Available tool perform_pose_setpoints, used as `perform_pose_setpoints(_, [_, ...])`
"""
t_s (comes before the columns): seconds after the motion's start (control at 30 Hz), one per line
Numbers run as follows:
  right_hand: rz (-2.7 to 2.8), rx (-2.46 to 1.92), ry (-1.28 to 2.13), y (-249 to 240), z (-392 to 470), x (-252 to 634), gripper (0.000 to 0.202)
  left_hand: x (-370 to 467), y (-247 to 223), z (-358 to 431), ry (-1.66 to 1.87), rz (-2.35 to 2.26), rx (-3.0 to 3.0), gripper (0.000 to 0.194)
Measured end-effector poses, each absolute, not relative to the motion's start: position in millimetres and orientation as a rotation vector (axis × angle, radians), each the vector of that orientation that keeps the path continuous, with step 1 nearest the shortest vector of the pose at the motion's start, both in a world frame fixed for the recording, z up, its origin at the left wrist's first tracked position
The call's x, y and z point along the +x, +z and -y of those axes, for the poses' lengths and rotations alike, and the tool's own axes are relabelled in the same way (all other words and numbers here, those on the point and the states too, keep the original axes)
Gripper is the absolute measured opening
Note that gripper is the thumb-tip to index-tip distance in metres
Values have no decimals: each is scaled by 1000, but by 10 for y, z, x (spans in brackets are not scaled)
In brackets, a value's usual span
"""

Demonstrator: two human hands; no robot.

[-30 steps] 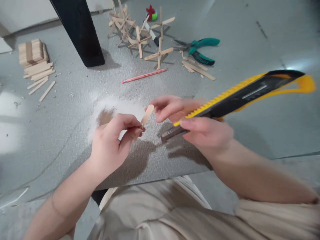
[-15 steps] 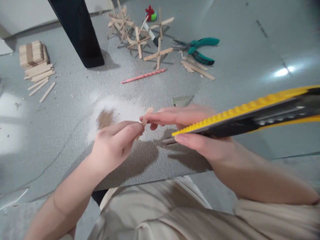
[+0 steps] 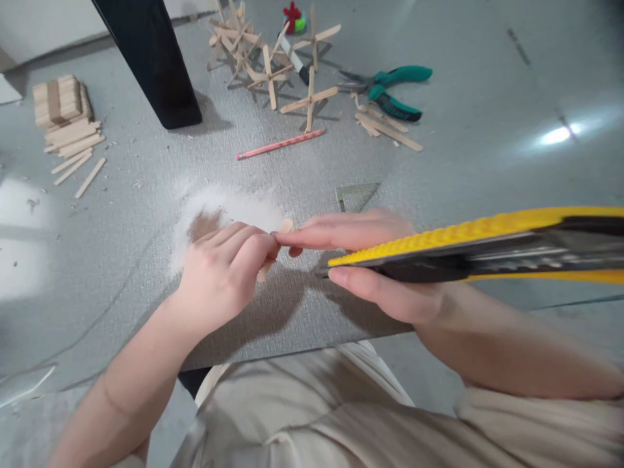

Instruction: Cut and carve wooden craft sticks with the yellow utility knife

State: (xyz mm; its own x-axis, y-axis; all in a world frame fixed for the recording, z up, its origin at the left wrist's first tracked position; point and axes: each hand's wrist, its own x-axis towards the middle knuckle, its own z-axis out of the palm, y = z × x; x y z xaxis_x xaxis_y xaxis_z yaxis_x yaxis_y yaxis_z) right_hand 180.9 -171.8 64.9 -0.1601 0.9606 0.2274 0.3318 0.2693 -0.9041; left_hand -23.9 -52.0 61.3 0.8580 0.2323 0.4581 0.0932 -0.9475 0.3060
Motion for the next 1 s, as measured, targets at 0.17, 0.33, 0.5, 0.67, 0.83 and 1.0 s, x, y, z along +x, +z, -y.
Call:
perform_pose_setpoints(0.17, [1683, -1217, 826, 607, 1715, 1798, 44, -251, 605, 539, 739, -369, 2640, 16])
perform_pose_setpoints(0.33, [1724, -1206, 785, 588, 1701, 1800, 44, -313, 557, 545, 802, -690, 2327, 10])
perform_pose_setpoints(0.5, [1727, -1225, 789, 611, 1721, 1822, 43, -430, 534, 208, 947, -1037, 2447, 13])
perform_pose_setpoints(0.67, [1692, -1217, 815, 609, 1730, 1816, 42, -602, 546, -130, 1032, -1090, 2676, 27])
perform_pose_setpoints(0.83, [1628, -1230, 867, 606, 1716, 1814, 40, -515, 586, 165, 1026, -817, 2677, 7])
perform_pose_setpoints(1.0, [1656, -1247, 849, 595, 1715, 1819, 43, -378, 656, 420, 914, -280, 2493, 21])
